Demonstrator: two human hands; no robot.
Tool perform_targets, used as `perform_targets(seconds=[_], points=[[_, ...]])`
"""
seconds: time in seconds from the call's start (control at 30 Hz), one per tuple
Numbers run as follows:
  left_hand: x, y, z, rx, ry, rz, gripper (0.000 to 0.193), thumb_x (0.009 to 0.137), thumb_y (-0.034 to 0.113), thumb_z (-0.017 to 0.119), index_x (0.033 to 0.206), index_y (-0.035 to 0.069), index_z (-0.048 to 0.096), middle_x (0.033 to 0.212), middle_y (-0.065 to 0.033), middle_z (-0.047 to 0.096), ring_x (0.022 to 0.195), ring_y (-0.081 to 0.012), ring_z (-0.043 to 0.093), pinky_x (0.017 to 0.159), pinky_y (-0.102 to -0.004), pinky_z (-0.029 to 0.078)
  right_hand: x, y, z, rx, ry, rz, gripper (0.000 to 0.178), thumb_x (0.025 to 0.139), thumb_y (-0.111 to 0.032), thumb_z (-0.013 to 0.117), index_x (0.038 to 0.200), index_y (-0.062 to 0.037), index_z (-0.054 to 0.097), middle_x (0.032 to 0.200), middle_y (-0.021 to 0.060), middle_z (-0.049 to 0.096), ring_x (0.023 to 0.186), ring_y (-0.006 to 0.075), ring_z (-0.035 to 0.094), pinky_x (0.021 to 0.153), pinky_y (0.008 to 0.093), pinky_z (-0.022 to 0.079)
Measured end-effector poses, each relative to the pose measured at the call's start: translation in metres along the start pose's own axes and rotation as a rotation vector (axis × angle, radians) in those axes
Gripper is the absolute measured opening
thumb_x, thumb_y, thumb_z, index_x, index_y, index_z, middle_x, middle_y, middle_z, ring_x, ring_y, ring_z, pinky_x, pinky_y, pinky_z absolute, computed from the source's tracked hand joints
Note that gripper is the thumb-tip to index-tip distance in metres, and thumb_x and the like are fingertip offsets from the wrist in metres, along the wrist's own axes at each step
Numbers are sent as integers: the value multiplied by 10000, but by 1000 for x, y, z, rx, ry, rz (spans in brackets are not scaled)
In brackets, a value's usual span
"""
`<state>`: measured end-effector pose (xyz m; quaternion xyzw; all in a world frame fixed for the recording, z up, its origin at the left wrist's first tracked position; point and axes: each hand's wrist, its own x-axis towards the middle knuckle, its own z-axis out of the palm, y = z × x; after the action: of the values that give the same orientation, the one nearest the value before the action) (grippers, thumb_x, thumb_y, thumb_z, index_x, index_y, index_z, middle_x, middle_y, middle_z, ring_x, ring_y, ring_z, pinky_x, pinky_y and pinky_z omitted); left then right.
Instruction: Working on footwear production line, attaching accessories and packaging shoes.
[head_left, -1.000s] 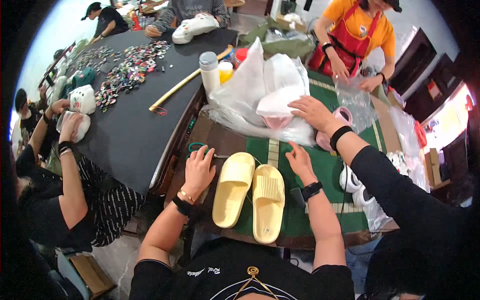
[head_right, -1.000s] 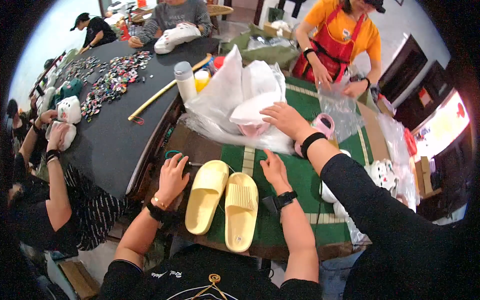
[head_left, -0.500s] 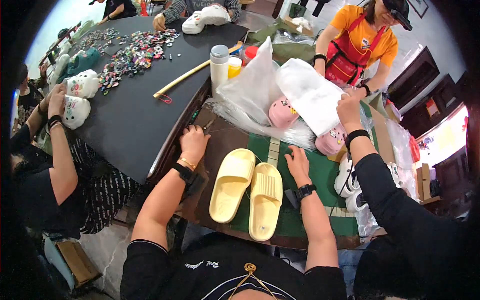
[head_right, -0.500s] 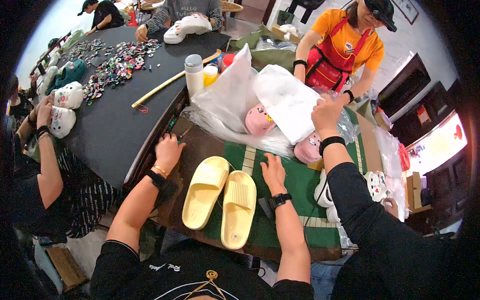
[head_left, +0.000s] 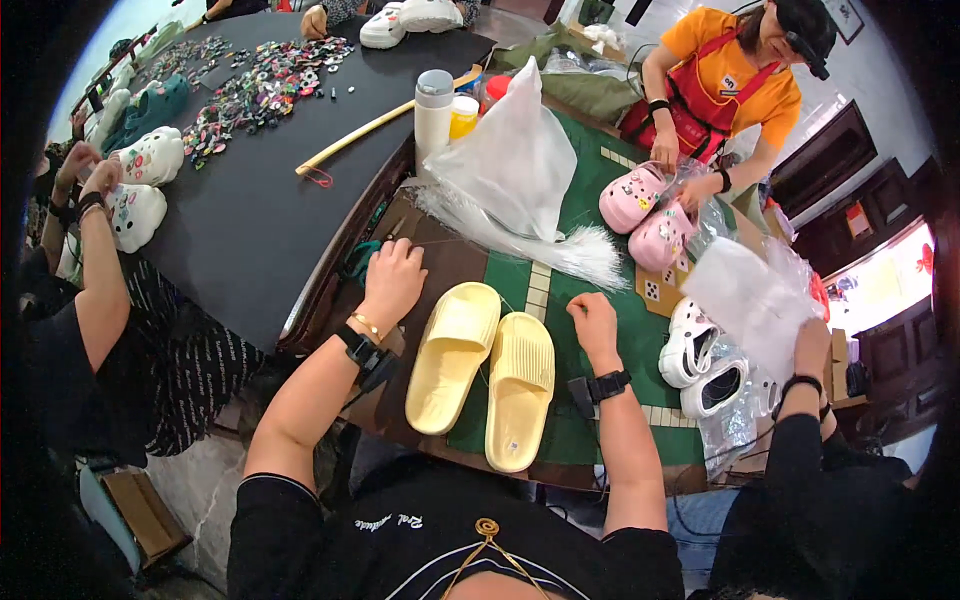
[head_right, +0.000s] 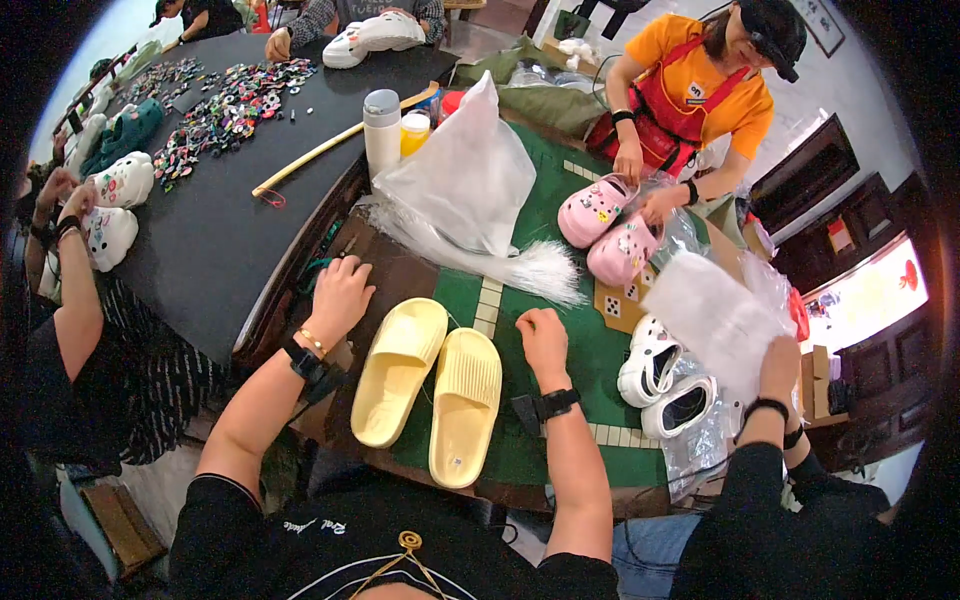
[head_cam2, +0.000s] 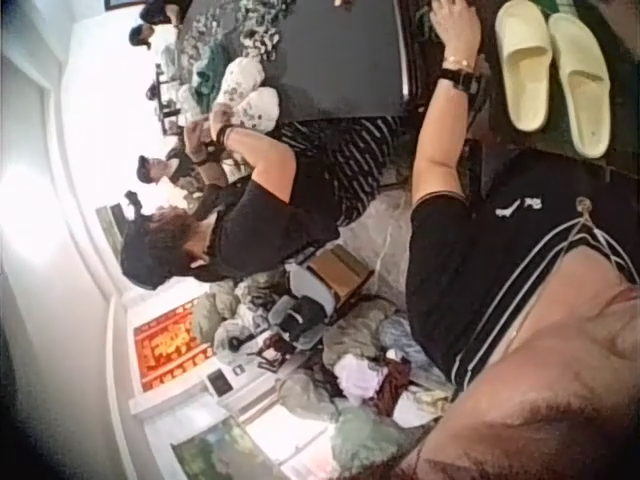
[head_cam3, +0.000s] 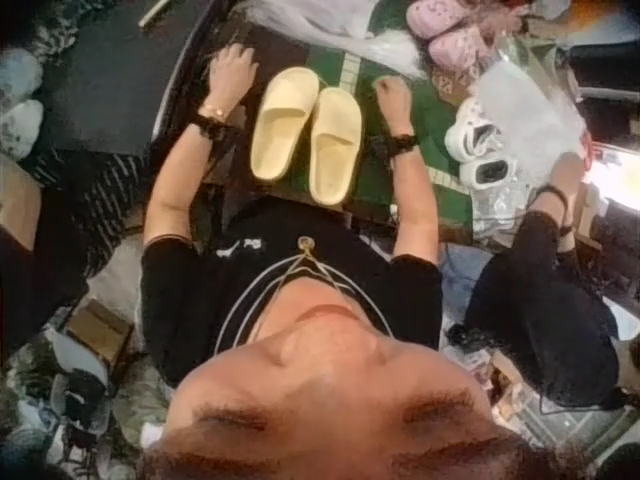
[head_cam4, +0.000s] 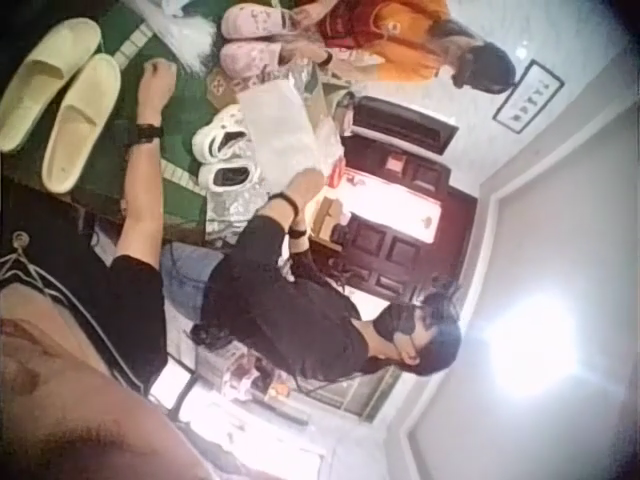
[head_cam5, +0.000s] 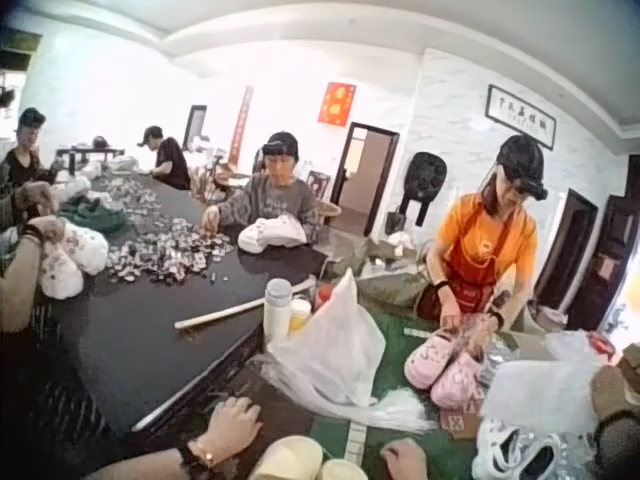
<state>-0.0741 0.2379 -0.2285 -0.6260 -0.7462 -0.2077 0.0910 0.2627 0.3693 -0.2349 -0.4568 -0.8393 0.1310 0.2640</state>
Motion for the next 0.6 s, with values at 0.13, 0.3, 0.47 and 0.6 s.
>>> perform_targets(seconds=[0.13,0.3,0.47,0.6], points=[[10,24,-5,-316,-83,-1,278,808,190,670,1051,58,646,1007,-121,614,971,-307,595,809,-413,501,-1,-19,-30,186,31,159,68,823,-91,651,843,-26,654,829,113,644,697,252,636,634,346,505],[20,70,-32,-621,-209,62,360,831,158,649,1173,58,596,997,-134,620,969,-320,597,829,-402,498,-11,-63,-70,368,52,238,66,858,-61,623,852,5,627,689,78,621,564,118,611,531,265,467],[24,92,-14,-427,-223,365,470,805,194,672,1244,75,555,1192,-111,563,1124,-303,531,926,-405,460,-16,-84,-84,388,49,109,50,850,-50,633,845,-2,623,651,62,609,563,115,586,539,259,459],[58,81,30,-142,-211,466,593,826,308,651,1350,91,477,1424,-131,420,1331,-336,366,1065,-478,344,-21,-88,-91,337,36,56,52,842,-45,638,835,2,616,640,75,601,557,130,574,542,265,456]])
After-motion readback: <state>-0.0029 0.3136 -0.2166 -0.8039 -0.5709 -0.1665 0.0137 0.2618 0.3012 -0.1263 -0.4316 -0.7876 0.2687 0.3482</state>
